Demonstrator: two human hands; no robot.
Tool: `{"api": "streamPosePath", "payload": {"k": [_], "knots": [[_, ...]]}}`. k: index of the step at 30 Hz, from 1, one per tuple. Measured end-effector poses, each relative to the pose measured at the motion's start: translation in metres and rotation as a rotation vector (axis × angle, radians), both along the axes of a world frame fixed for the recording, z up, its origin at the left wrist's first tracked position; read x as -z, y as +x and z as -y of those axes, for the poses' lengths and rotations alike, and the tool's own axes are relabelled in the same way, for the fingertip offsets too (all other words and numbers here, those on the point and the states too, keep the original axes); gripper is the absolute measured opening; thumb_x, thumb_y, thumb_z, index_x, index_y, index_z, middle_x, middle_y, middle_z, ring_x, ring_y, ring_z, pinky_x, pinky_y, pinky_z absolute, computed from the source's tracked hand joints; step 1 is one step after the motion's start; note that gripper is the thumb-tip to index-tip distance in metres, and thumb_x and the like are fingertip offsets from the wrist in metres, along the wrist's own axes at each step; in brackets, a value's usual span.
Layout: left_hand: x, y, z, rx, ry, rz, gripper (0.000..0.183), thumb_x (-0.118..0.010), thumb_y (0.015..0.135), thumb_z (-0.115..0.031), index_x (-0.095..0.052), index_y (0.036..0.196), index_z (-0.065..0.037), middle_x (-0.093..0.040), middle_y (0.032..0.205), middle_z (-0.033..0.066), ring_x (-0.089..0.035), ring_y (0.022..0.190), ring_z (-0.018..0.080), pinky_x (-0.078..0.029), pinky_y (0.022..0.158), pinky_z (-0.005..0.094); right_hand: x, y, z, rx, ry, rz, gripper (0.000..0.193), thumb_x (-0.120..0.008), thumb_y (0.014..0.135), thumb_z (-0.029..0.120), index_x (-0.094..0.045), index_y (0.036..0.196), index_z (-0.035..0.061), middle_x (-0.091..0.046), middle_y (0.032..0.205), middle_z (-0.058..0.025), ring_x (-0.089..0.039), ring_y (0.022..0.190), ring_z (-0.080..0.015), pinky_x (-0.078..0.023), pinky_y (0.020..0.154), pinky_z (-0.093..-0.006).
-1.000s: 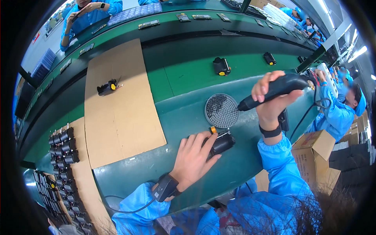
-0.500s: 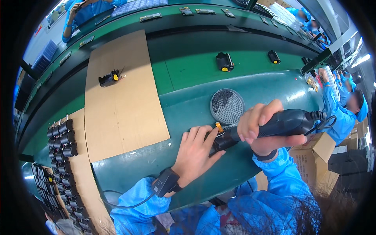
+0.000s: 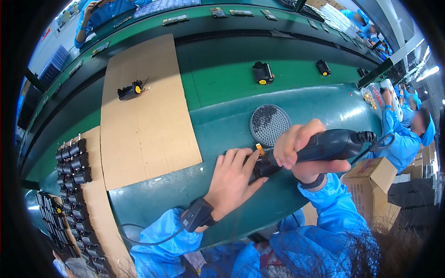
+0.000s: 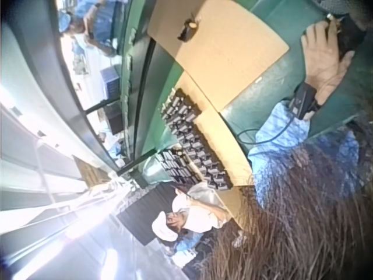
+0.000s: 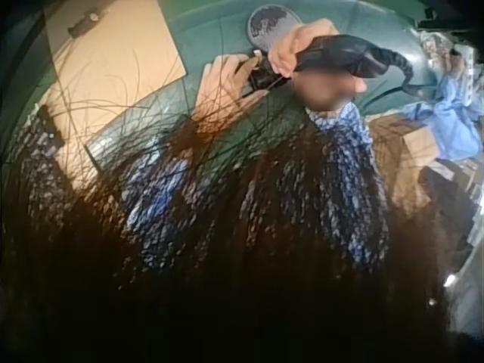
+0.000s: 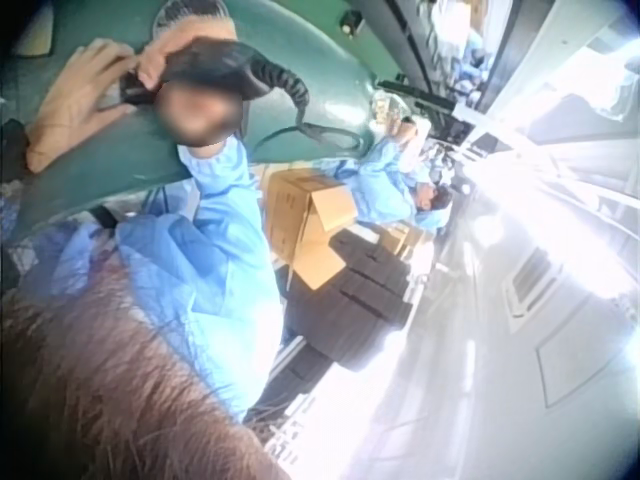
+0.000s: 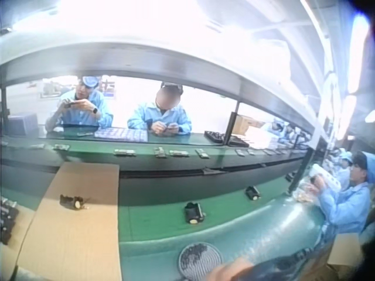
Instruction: Using an electric screwdriver to fasten components into small black plastic housings on an assembly line.
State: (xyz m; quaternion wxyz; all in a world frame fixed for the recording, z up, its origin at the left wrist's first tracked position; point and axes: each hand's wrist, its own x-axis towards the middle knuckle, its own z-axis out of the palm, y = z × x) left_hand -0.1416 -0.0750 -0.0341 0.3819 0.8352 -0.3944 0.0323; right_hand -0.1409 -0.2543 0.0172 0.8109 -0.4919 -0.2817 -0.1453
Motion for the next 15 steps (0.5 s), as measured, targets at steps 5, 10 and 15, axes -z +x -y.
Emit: {"api": "streamPosePath", "payload": {"k": [5,10,15], "knots": [[0.0016,-0.0004,-0.0003,-0.006,0.002,-0.004,0.059,-0.079,0.078,-0.031,-0.060,0.126,-0.003,-0.057,0.118,0.0106,-0.052,0.110,0.0298,-0.042,0.091,0.0416,0.0002,-0.0040,-0.0017,-0.027,0.019,-0.091,0.091,-0.057,0.063,0.090,-0.050,0.094,0.0042,-0.054,0.065,-0.0057,-0.051,0.052,-0.0123,-0.043,0.048,-0.0254],[-0.0010,-0.0026,-0.0010,-0.006,0.003,-0.001,0.059,-0.079,0.078,-0.031,-0.060,0.126,-0.003,-0.057,0.118,0.0108,-0.052,0.110,0.0301,-0.042,0.090,0.0416,-0.0019,-0.0054,0.0004,-0.061,-0.028,-0.137,0.091,-0.056,0.063,0.090,-0.049,0.091,0.0043,-0.054,0.065,-0.0057,-0.051,0.053,-0.0120,-0.043,0.048,-0.0257],[-0.0019,-0.0004,0.0019,0.009,0.017,0.000,0.060,-0.079,0.078,-0.031,-0.060,0.127,-0.003,-0.057,0.119,0.0109,-0.052,0.110,0.0299,-0.042,0.090,0.0414,-0.0006,0.0005,0.0072,-0.031,-0.033,-0.095,0.092,-0.048,0.065,0.093,-0.049,0.091,0.0052,-0.054,0.067,-0.0057,-0.051,0.050,-0.0122,-0.044,0.047,-0.0262]]}}
